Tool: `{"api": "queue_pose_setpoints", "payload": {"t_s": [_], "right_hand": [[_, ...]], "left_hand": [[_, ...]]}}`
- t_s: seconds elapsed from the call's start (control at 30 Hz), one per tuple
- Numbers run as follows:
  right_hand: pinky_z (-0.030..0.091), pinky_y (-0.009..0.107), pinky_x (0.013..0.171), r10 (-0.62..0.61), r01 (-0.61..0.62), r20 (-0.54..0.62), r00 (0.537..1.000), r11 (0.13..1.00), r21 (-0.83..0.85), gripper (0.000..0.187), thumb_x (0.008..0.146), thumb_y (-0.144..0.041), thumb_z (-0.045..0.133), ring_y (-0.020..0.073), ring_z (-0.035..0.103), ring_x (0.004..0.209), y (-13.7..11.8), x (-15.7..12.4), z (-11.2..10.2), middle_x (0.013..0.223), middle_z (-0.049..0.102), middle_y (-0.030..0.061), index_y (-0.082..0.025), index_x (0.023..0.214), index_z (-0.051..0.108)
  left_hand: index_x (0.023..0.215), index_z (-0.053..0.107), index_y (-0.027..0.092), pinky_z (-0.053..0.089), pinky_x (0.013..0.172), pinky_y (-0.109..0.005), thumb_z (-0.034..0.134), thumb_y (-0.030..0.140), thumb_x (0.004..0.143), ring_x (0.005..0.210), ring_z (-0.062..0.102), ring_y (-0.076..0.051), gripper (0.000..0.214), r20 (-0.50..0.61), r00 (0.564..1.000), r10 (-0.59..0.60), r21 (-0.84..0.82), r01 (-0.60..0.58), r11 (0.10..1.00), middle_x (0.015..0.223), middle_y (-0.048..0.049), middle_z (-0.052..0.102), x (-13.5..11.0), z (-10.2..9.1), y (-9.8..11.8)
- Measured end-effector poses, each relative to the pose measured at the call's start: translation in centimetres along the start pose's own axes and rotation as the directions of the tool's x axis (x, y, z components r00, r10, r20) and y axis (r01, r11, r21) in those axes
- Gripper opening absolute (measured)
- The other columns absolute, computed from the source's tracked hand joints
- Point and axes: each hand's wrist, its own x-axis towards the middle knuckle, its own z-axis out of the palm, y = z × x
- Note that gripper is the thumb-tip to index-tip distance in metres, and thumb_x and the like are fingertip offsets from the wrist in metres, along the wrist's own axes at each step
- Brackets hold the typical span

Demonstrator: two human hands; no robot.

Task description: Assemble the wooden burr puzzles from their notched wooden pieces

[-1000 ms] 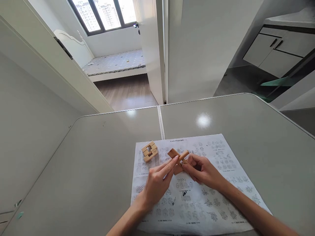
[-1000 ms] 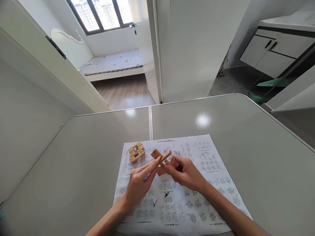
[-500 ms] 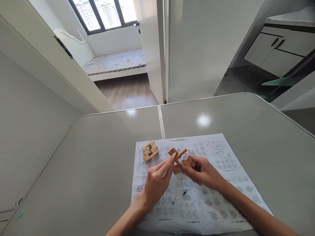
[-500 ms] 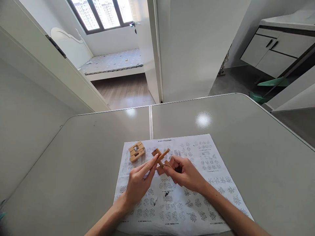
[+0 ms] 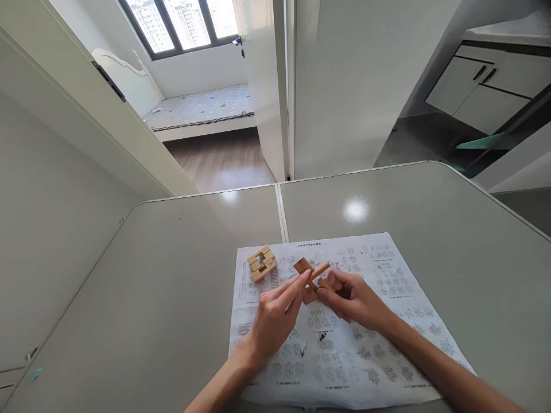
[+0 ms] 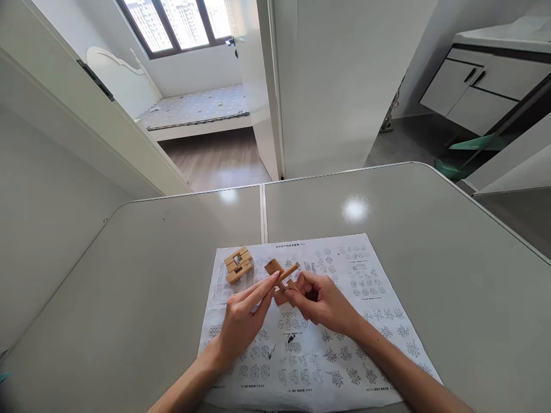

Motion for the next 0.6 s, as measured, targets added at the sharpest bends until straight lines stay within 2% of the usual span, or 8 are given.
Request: {"api": "queue_pose_setpoints", "payload": {"t_s": [0.6], "right_hand": [[0.033, 0.025, 0.045, -0.01, 0.01, 0.008, 1.0, 1.0, 0.004, 0.043, 0.1, -0.051, 0.066, 0.0097, 0.043, 0.041, 0.13, 0.01, -0.07, 0.05, 0.053, -0.0074, -0.025, 0.076, 0.042]], "left_hand": [[0.154, 0.052, 0.029, 0.066, 0.099, -0.032, 0.06, 0.005, 0.101, 0.115, 0.077, -0.021, 0.059, -0.02, 1.0, -0.011, 0.029, 0.011, 1.0, 0.136, -0.0054, 0.073, -0.17, 0.16, -0.15]]}}
